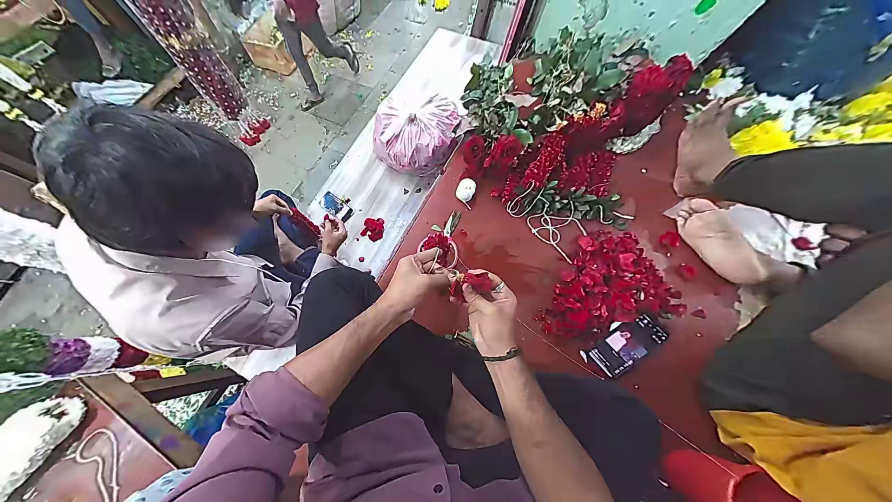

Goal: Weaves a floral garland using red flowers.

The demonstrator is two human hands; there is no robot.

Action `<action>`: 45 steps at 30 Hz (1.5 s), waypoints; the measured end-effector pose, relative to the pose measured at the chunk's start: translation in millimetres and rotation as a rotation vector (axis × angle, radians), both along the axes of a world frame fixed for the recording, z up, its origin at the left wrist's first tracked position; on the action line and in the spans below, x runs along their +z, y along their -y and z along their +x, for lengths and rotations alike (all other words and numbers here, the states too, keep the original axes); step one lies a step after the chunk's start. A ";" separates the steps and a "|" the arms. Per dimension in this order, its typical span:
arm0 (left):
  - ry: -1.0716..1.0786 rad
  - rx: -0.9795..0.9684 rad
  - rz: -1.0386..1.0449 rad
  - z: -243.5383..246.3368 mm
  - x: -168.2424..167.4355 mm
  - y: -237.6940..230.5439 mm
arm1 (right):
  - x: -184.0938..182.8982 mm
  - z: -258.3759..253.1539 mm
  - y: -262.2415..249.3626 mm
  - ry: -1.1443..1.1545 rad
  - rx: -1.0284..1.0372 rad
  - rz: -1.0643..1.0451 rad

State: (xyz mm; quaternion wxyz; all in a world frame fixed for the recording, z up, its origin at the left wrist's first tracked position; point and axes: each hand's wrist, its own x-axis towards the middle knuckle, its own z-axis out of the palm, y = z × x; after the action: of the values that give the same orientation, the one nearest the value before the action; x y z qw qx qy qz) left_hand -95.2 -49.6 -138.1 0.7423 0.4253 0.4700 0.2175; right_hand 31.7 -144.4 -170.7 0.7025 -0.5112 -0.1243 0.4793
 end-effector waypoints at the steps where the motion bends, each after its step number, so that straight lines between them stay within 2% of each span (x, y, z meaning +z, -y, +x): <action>1: 0.001 0.021 -0.008 -0.1 0.1 -0.4 | -0.5 -3.8 -1.3 -0.020 -0.029 0.014; 3: -0.021 0.027 0.027 -1.2 0.4 -0.3 | -5.0 -4.6 -1.3 0.090 -0.022 0.025; 6: -0.107 -0.043 0.199 -1.7 -0.6 0.1 | -10.4 11.4 0.8 0.636 0.083 0.046; 7: -0.129 -0.066 0.233 -1.3 -0.1 0.4 | -6.8 18.2 1.3 0.703 0.122 0.025; 8: -0.128 -0.075 0.234 -1.4 0.8 0.5 | -0.6 24.9 1.6 0.678 0.157 -0.022; 11: -0.070 -0.062 0.140 -3.2 5.3 -1.7 | 13.7 47.1 2.3 0.405 0.170 -0.150; 13: -0.016 -0.047 0.071 -4.4 7.2 -3.9 | 13.0 64.0 -0.1 0.208 0.131 -0.164; 15: 0.015 -0.035 0.030 -4.8 9.2 -5.4 | 5.5 80.8 -8.9 0.155 0.107 -0.204; 17: 0.061 -0.035 -0.008 -5.7 9.6 -5.9 | -11.9 96.5 -22.6 0.226 0.153 -0.323; 20: 0.124 -0.035 -0.029 -6.7 8.5 -7.0 | -52.0 114.1 -45.9 0.454 0.299 -0.529; 23: 0.131 -0.037 -0.013 -9.0 6.8 -8.8 | -83.9 125.3 -65.3 0.589 0.436 -0.620; 25: 0.120 -0.037 -0.001 -9.9 7.9 -9.8 | -80.1 131.7 -70.5 0.594 0.507 -0.677; 27: 0.097 -0.040 0.014 -10.9 10.2 -9.3 | -67.0 138.1 -68.4 0.609 0.479 -0.701; 30: 0.066 -0.050 0.043 -12.5 15.9 -7.3 | -45.4 149.9 -54.6 0.755 0.280 -0.671; 33: 0.057 -0.070 0.098 -14.4 21.2 -5.2 | -26.0 153.2 -29.6 0.833 0.111 -0.534; 36: 0.048 -0.075 0.150 -16.4 22.4 -4.1 | -17.4 143.4 1.2 0.690 0.127 -0.457; 39: 0.036 -0.121 0.206 -18.8 23.6 -2.4 | -22.0 124.8 25.1 0.500 0.070 -0.506; 45: 0.046 -0.153 0.301 -20.8 30.3 -2.7 | -34.0 131.6 29.3 0.570 0.062 -0.643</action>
State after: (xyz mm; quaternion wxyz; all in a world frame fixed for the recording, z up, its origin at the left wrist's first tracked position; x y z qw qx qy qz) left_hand -116.0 -47.0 -107.9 0.6952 0.5610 0.3812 0.2381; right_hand 163.3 -173.7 -204.6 0.4304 -0.8120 -0.1730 0.3542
